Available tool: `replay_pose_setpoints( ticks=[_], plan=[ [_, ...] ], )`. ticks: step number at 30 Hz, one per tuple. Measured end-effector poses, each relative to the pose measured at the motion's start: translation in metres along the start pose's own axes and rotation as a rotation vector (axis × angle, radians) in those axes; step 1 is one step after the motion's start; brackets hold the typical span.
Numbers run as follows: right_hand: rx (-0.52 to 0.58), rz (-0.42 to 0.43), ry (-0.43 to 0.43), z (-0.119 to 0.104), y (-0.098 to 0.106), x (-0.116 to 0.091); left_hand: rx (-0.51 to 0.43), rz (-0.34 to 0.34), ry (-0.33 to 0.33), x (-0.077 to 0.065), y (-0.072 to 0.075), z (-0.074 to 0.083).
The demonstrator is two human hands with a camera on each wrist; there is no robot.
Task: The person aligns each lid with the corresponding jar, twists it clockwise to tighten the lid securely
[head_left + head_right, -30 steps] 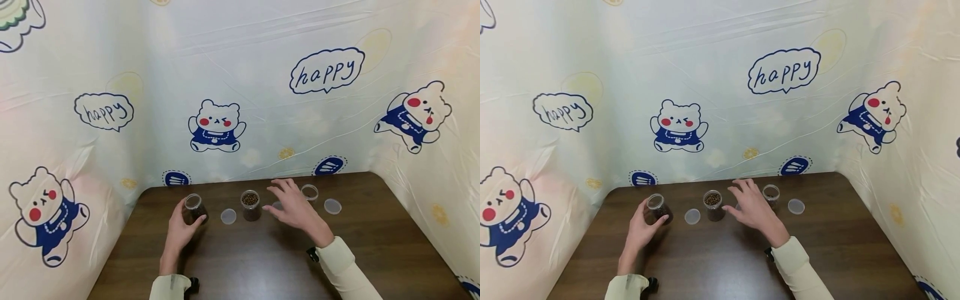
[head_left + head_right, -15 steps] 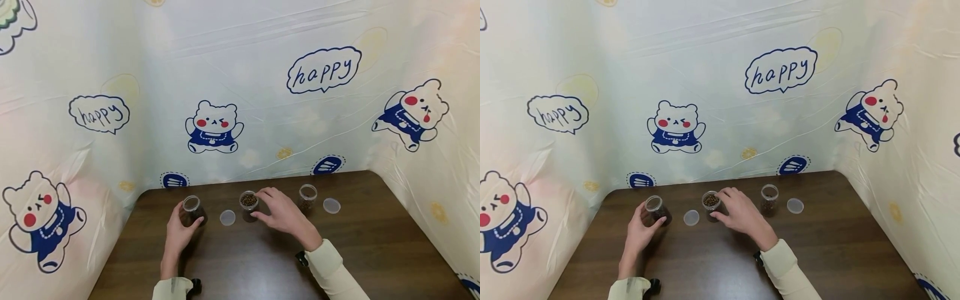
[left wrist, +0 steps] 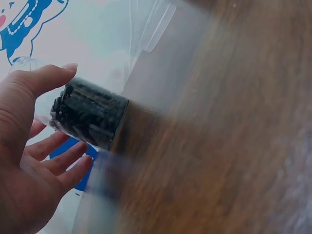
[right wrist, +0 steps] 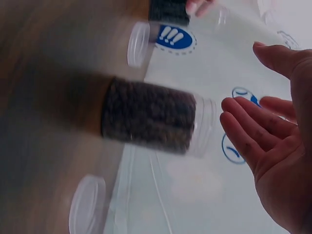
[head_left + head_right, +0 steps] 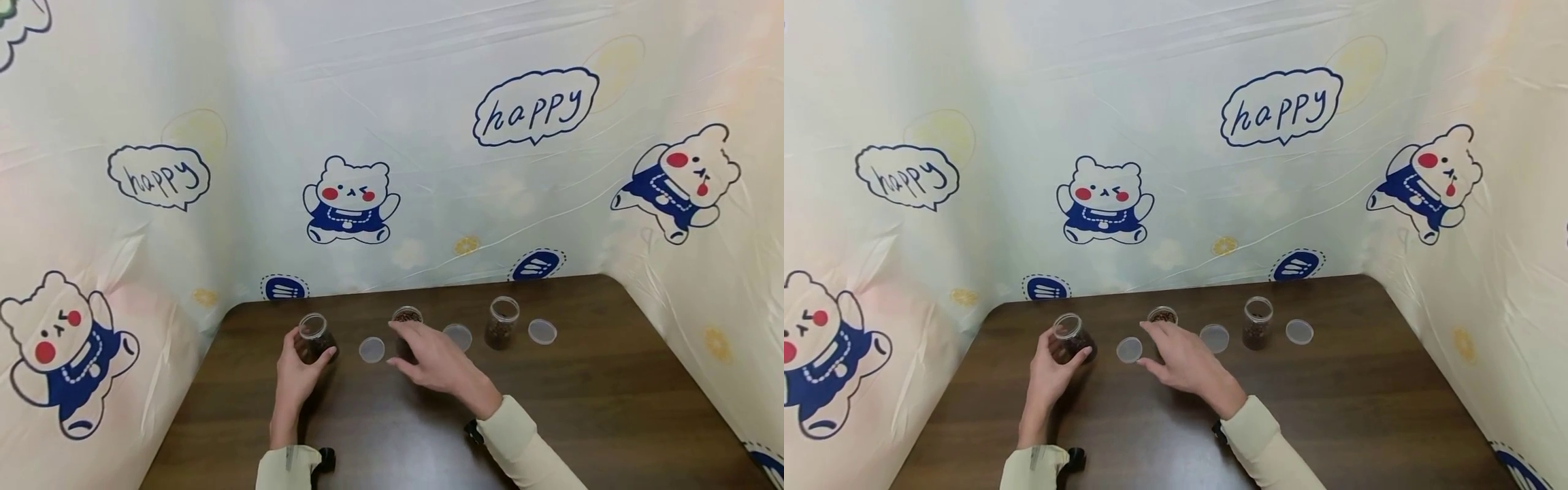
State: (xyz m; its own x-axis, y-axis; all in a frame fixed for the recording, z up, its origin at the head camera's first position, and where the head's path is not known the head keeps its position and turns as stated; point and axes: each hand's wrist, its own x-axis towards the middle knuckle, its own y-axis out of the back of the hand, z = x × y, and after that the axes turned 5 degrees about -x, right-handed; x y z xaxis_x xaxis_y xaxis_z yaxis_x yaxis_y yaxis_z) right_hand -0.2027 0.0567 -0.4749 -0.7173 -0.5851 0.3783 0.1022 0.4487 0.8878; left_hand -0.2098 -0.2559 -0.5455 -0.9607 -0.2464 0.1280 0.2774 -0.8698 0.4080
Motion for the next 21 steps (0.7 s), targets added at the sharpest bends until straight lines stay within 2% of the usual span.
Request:
replay_pose_setpoints(
  ticks=[5,11,17,21],
  plan=[
    [0.045,-0.074,0.017,-0.012,-0.013,0.008,0.012,0.017,-0.002,0.002,0.0,-0.001],
    [0.082,-0.144,-0.026,-0.023,-0.031,0.021,0.035,0.007,-0.014,0.001,-0.002,-0.001],
    [0.038,-0.214,-0.041,-0.031,-0.044,0.034,0.024,0.006,-0.017,0.002,-0.004,-0.002],
    [0.002,-0.221,-0.044,-0.033,-0.053,0.039,0.016,0.007,-0.023,0.003,-0.006,-0.001]
  ],
)
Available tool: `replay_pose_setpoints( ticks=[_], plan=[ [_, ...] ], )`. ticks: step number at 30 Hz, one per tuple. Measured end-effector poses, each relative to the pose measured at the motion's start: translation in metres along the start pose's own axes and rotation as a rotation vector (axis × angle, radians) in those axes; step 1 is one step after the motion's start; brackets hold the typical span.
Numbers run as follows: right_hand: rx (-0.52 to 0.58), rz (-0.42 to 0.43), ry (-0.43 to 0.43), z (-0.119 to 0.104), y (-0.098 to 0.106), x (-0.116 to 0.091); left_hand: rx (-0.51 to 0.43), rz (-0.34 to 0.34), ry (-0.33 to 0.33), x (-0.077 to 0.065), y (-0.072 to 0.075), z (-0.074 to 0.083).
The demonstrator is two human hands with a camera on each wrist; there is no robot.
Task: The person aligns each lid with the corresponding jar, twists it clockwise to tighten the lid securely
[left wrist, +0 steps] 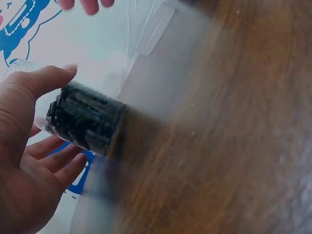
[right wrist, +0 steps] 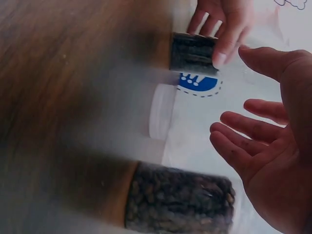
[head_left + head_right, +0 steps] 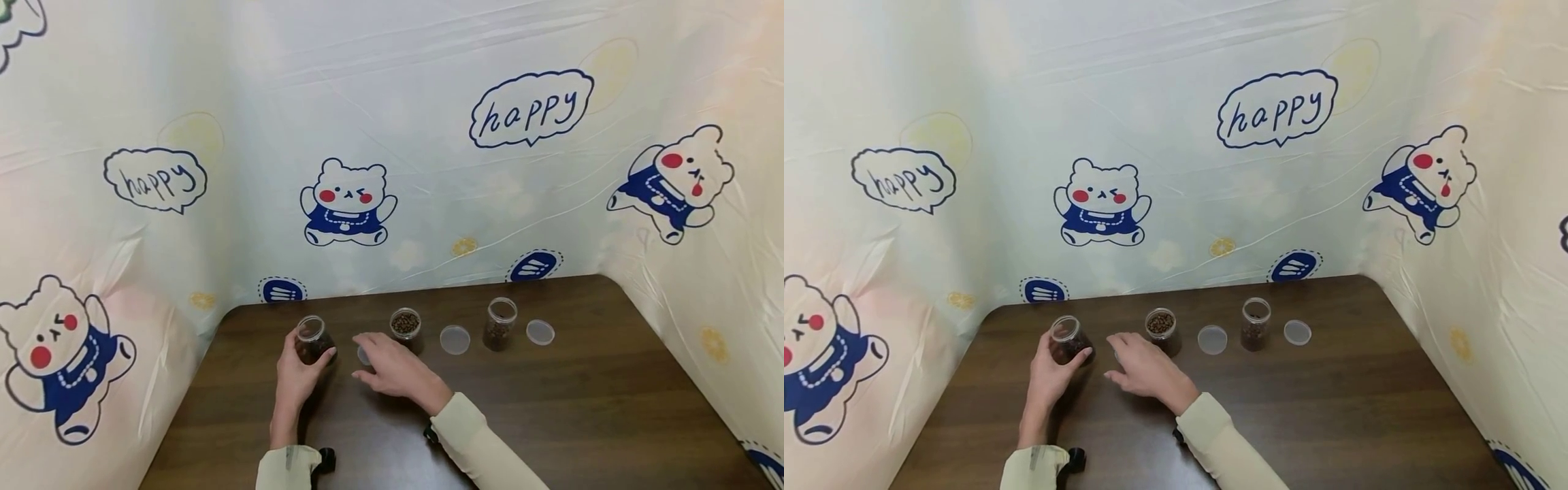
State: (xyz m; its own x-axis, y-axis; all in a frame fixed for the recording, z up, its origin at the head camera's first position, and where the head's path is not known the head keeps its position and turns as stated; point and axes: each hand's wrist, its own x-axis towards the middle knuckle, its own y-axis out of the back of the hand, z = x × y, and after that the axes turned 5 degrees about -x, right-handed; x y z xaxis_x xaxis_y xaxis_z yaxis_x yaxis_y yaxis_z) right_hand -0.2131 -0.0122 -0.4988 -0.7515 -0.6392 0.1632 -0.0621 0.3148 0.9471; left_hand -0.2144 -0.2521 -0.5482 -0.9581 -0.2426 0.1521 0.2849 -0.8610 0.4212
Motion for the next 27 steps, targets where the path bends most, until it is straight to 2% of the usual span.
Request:
replay_pose_setpoints(
  ticks=[8,19,27],
  plan=[
    [-0.032,-0.04,-0.051,0.001,-0.02,0.01,0.017,-0.012,0.025,-0.001,-0.008,-0.003],
    [0.076,-0.07,-0.197,0.006,-0.033,0.02,-0.025,0.02,0.015,0.003,-0.014,-0.001],
    [0.069,-0.101,-0.221,0.005,-0.039,0.024,-0.058,0.057,0.036,-0.001,-0.013,-0.005]
  ],
)
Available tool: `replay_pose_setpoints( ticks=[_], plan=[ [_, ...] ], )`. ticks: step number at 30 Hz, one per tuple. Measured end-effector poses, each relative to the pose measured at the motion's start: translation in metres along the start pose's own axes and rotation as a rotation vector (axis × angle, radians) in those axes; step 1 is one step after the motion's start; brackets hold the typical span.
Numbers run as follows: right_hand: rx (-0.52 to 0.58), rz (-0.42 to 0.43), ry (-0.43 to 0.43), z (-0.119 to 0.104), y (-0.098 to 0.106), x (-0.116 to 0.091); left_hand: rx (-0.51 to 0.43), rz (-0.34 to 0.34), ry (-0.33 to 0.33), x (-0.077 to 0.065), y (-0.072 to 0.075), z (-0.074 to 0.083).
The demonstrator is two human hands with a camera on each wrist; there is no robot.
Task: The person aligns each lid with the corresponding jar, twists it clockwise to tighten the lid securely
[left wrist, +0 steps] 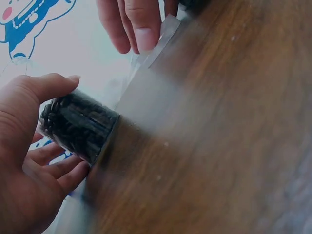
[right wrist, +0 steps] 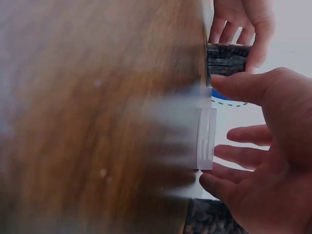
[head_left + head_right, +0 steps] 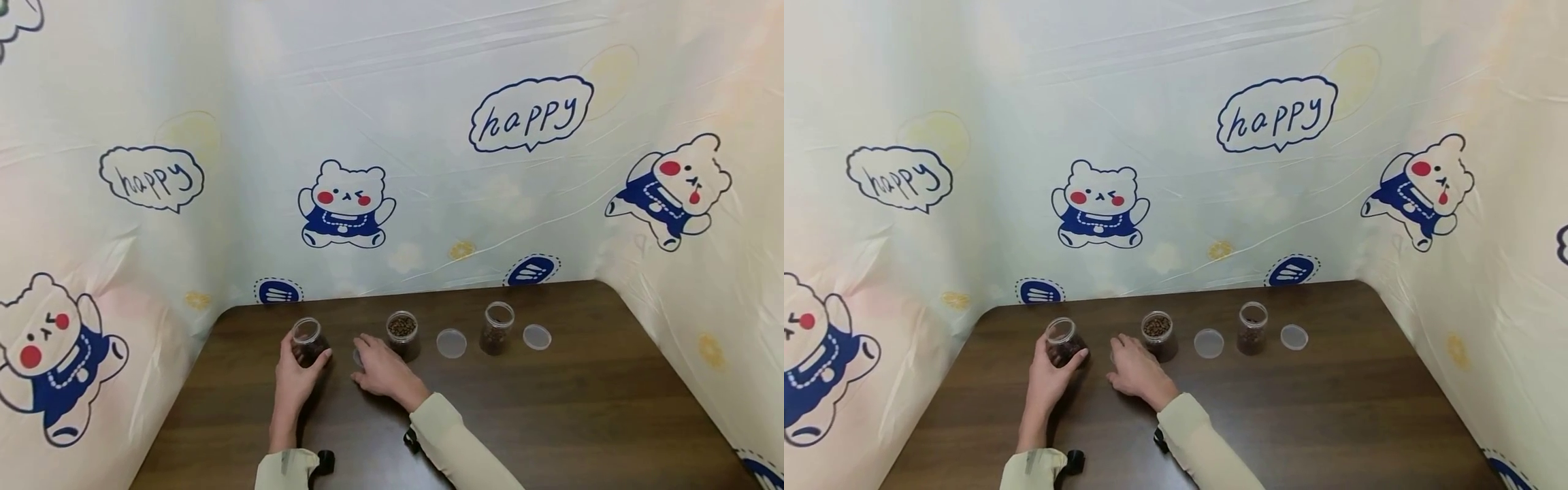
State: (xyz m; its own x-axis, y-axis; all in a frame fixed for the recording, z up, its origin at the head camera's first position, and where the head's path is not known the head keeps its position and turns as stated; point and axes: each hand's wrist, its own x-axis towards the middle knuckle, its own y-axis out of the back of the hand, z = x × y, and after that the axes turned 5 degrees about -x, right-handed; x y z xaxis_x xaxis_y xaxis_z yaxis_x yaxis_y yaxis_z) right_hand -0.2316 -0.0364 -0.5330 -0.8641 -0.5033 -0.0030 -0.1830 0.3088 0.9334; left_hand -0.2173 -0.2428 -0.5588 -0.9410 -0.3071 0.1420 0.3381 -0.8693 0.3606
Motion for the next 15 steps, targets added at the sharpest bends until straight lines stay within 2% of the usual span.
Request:
replay_pose_setpoints(
  ticks=[6,15],
  plan=[
    [-0.069,0.034,-0.028,-0.005,-0.0031,0.0057,-0.008,0.007,-0.03,0.0034,0.0012,-0.002],
    [-0.132,0.071,-0.007,-0.0058,-0.0024,0.0073,0.015,0.016,-0.064,0.0029,0.0013,-0.001]
  ],
)
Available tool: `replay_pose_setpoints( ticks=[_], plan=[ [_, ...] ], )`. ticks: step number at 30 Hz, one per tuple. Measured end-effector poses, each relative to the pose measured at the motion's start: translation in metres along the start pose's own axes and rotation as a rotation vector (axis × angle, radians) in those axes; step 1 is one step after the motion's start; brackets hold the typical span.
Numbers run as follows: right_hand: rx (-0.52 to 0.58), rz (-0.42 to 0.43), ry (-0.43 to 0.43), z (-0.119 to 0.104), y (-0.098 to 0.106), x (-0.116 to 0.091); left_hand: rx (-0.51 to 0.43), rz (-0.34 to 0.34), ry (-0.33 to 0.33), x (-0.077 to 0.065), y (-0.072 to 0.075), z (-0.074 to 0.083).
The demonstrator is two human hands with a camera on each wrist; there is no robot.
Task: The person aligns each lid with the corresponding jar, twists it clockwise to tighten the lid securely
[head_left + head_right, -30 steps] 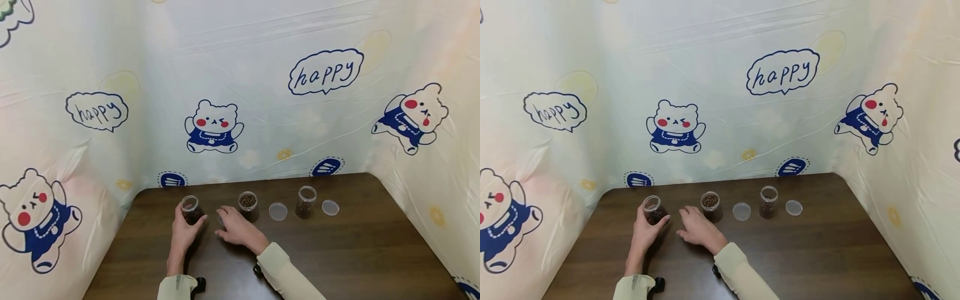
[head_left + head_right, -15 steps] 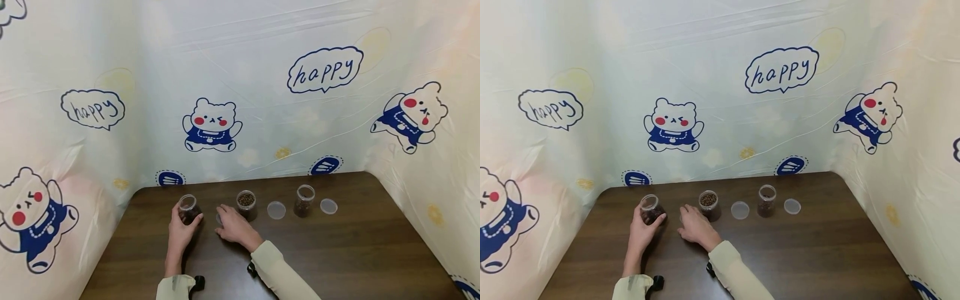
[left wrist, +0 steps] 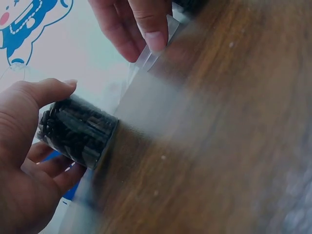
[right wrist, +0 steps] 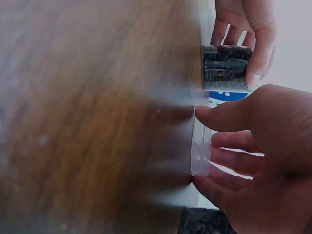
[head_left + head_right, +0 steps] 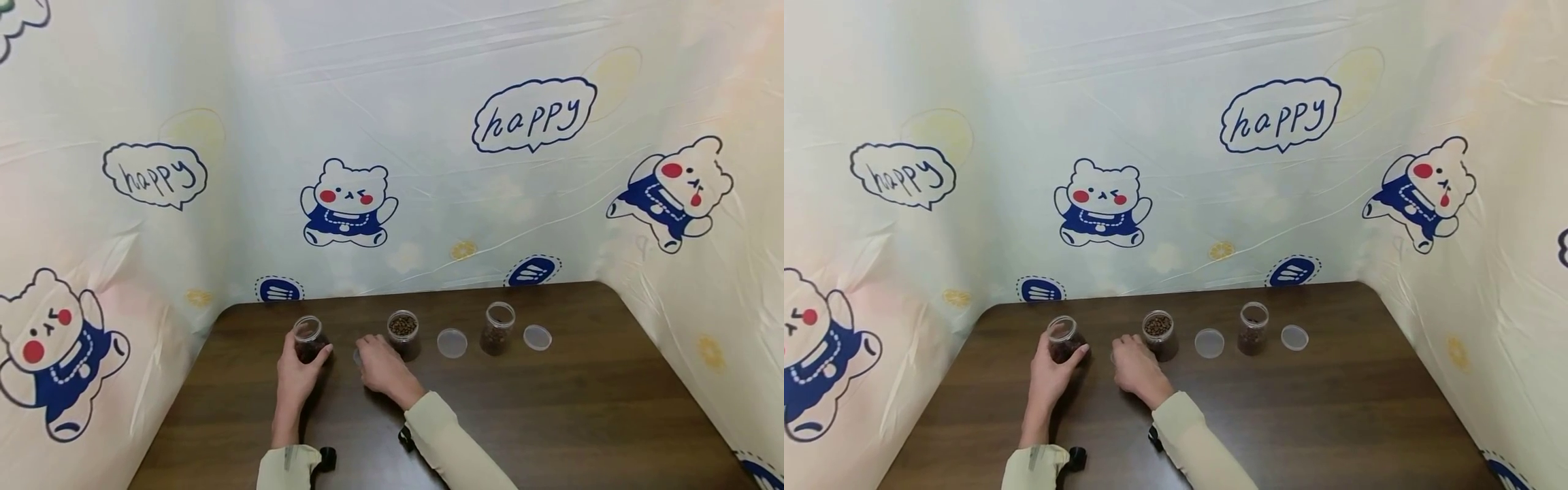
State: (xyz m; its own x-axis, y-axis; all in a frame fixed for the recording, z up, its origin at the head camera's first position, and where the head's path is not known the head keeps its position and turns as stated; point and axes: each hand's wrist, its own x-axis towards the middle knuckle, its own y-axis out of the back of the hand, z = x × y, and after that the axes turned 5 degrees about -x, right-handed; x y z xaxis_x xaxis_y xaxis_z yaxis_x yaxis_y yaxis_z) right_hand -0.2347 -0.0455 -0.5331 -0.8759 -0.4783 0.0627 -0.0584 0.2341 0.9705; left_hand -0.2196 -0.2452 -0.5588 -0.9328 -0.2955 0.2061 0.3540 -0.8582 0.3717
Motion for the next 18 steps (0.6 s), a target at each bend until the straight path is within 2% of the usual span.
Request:
replay_pose_setpoints(
  ticks=[10,18],
  plan=[
    [0.008,0.019,0.025,0.001,0.004,0.0,0.014,0.016,0.005,-0.002,0.001,0.006],
    [0.023,-0.01,0.058,0.0,0.013,-0.007,-0.053,-0.022,0.038,-0.004,0.007,0.014]
  ],
)
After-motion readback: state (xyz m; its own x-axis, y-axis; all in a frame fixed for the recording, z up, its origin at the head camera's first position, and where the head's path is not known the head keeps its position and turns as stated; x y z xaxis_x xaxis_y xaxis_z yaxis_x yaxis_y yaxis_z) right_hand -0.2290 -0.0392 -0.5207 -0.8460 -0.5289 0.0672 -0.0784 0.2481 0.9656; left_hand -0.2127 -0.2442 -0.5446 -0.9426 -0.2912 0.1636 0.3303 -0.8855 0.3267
